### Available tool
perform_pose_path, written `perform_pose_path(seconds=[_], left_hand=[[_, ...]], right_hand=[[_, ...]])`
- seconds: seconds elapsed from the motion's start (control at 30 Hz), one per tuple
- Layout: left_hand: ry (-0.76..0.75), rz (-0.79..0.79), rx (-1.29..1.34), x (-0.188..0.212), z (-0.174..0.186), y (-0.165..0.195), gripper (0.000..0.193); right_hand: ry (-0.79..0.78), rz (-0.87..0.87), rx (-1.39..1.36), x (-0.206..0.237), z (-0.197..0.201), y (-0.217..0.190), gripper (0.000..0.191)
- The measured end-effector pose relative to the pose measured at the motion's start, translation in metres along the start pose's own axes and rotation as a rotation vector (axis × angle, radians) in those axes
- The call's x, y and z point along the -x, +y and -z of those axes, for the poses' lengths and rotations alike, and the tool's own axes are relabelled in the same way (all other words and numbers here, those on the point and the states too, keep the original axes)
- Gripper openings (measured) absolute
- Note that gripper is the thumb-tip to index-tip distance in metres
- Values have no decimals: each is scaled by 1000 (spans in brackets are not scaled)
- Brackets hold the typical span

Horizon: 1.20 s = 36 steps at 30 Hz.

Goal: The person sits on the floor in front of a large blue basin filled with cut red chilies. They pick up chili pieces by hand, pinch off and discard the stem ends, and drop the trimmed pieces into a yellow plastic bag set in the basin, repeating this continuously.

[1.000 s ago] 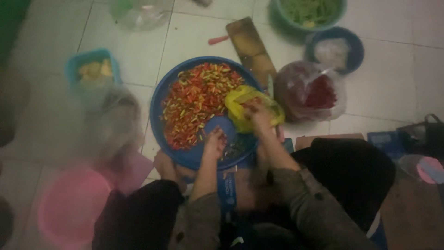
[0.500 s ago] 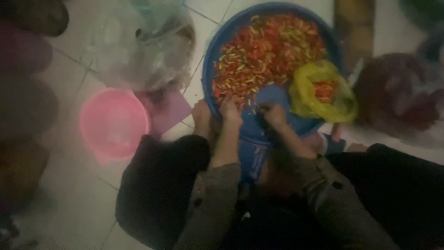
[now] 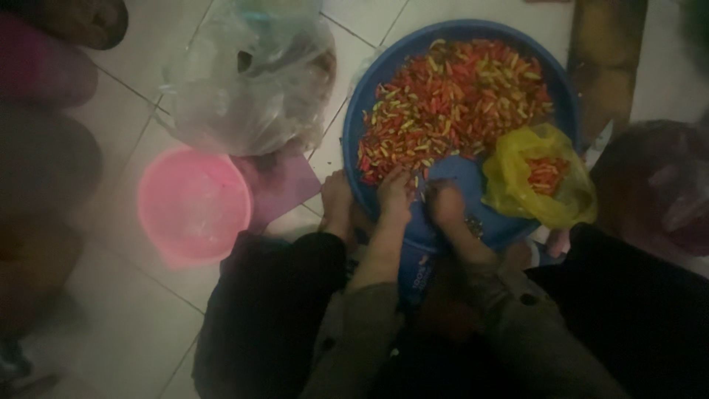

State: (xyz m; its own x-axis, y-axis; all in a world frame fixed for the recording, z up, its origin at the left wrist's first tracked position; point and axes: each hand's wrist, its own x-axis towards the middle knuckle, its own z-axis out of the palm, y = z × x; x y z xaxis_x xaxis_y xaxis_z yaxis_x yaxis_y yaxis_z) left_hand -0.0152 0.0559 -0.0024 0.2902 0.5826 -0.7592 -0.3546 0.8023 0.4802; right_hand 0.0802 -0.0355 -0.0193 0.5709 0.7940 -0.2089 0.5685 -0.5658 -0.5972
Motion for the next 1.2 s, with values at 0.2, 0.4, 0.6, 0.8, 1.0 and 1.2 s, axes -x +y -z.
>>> perform_pose_path(seconds=[0.2,0.4,0.6,0.8,1.0,1.2], left_hand=[[-112,36,-228,6,-15,-5,32],[-253,-22,-311,23,-36,-15,24],[-244,-79,-604,30,-57,-21,27],[-415,369,-249,35,-63,-36,26],[-73,145,-256,28,-45,-28,9],[131,-100,-5,5,-11,-5,8]], right_hand=[[-34,-463,-1157,-23,30,-16,21],[-112,-294,-1156,-22,76,-21,23],[20,-173,-1143,-6,92,-8,24],[135,-387,-1413,-5,118,43,21],[777,147,-779,-9,155,89,37],[134,-38,-304,-5,74,42,24]])
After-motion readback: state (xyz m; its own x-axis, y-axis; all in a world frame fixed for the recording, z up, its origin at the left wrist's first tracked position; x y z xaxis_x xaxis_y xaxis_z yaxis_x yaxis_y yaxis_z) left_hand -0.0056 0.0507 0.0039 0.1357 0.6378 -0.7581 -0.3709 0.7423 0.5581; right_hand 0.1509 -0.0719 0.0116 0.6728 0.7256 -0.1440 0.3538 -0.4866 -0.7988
